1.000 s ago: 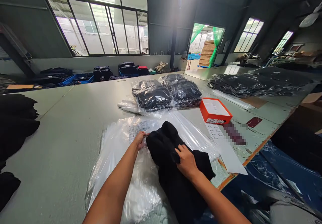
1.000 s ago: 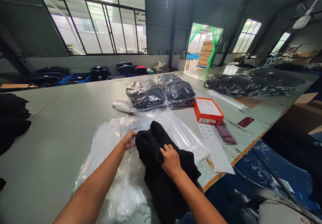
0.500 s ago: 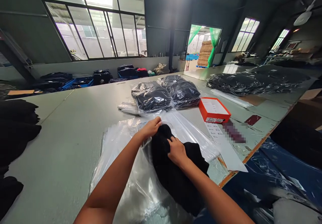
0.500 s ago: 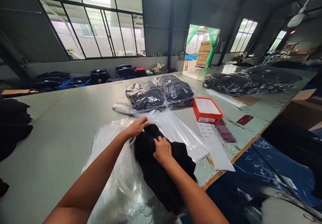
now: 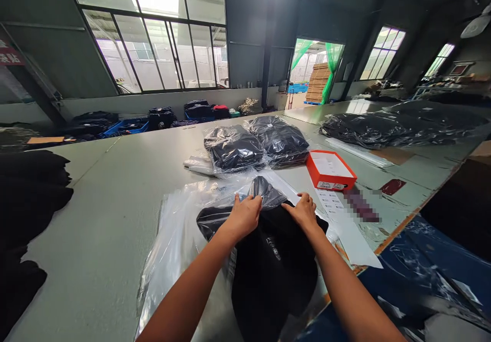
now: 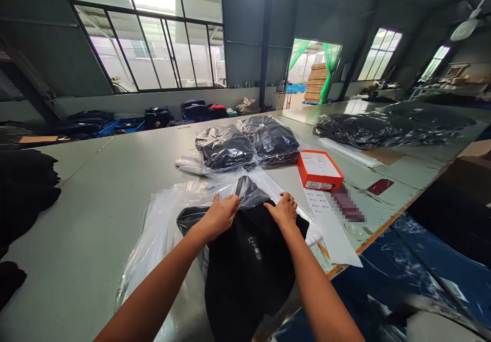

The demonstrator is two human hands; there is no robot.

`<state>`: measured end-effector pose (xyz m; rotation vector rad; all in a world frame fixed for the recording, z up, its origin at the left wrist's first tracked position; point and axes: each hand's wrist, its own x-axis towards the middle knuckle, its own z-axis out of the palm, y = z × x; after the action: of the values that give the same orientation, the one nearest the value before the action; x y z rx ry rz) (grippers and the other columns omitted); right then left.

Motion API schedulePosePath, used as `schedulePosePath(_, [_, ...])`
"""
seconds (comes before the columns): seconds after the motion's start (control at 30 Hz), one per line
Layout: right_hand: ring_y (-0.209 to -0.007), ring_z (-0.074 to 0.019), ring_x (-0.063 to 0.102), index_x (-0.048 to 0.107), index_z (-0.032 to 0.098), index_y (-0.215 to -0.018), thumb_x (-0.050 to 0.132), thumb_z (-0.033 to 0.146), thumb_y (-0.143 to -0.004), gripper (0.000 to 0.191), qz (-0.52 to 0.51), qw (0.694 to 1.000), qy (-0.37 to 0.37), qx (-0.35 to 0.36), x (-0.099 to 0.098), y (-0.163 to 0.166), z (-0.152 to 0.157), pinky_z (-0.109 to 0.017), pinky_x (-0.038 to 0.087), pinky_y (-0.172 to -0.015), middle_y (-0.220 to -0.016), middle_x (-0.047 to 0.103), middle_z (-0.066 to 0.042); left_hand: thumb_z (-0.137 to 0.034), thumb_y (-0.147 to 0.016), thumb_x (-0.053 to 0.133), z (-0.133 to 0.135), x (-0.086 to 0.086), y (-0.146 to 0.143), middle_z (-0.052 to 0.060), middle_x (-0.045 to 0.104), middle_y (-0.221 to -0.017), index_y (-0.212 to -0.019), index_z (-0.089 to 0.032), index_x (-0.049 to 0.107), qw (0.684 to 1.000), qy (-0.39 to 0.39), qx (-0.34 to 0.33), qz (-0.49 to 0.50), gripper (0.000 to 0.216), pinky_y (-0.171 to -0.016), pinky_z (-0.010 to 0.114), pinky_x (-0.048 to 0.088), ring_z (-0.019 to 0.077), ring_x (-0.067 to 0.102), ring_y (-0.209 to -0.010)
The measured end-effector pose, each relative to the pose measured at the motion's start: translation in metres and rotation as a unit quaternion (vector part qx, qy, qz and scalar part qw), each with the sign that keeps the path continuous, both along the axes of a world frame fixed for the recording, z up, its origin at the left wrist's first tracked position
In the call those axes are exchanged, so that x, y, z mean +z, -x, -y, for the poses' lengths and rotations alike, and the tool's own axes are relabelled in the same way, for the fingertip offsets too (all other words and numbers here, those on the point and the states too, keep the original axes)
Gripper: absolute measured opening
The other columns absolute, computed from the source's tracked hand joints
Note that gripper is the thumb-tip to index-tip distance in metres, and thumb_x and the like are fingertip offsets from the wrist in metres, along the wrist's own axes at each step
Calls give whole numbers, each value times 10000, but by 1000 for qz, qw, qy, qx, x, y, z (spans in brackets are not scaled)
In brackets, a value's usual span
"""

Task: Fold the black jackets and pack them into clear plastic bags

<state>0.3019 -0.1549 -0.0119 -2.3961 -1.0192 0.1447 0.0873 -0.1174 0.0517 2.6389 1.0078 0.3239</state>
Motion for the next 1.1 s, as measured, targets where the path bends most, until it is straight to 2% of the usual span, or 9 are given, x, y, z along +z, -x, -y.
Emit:
schedulePosePath(0.07, [-1156,-271,466,374,161,-1294,656,412,-667,732,-28,997,-47,51,-3,-7,-5,-346,374,-921,-1252,515,-142,-218,-908,289,10,1,-2,69,627,-1023,-994,-216,511,1000,-1,-13,4,238,-1049,468,220,220,531,-1078])
schedulePosePath(0.17, [-977,-182,578,546,204,-1143,514,331,-783,383,-69,985,-80,134,1,-17,-10,-249,400,-833,-1064,644,-51,-255,-905,314,23,-1,-4,67,643,-966,-965,-231,515,999,32,-26,14,211,-913,365,378,219,588,-970])
schedulePosePath(0.3, [-908,-212,578,597,156,-1053,319,199,-831,358,-28,993,-109,35,17,-37,-11,-300,394,-801,-973,655,-100,-228,-872,368,33,-19,1,79,650,-984,-1044,-242,510,995,93,-18,-14,223,-799,339,441,245,616,-926])
schedulePosePath(0.4, [-967,-227,553,603,154,-1028,350,185,-803,340,36,993,-114,6,25,-57,-5,-322,385,-839,-1001,641,-109,-249,-792,531,39,-46,12,102,564,-1239,-1257,-262,426,987,152,-6,-47,477,-887,386,436,280,568,-1071])
schedulePosePath(0.47, [-982,-220,554,607,156,-986,427,274,-796,288,21,993,-89,68,21,-68,0,-310,393,-855,-1005,643,-97,-313,-651,707,45,-70,23,109,277,-1484,-1395,-315,275,979,180,28,-90,860,-972,500,373,375,402,-1249])
schedulePosePath(0.57, [-1023,-218,560,536,141,-1123,542,430,-740,480,-62,982,-44,172,2,-76,8,-298,412,-861,-1126,614,-112,-406,-438,834,54,-113,39,64,-93,-1537,-1435,-413,102,964,150,134,-175,1237,-948,754,120,535,-19,-1316])
schedulePosePath(0.73, [-1045,-256,576,502,162,-1203,612,377,-683,573,-31,988,38,146,-34,-70,12,-321,435,-830,-1150,620,-122,-428,-572,775,53,-171,60,24,-63,-1540,-1404,-478,104,959,45,208,-185,1070,-927,761,-89,510,-150,-1299])
schedulePosePath(0.93, [-920,-323,628,576,82,-1076,494,442,-773,478,29,985,164,38,-57,-74,20,-360,461,-715,-994,661,-210,-294,-689,697,18,-168,79,-22,14,-1545,-1398,-489,148,968,-44,221,-109,918,-1039,670,-20,410,-79,-1366])
schedulePosePath(1.1, [-844,-315,643,583,100,-1004,444,560,-751,543,4,989,143,40,-79,-86,36,-365,476,-675,-871,673,-175,-513,-543,765,6,-159,109,102,-45,-1541,-1445,-356,143,893,-35,448,-38,1106,-1008,695,46,481,-69,-1341])
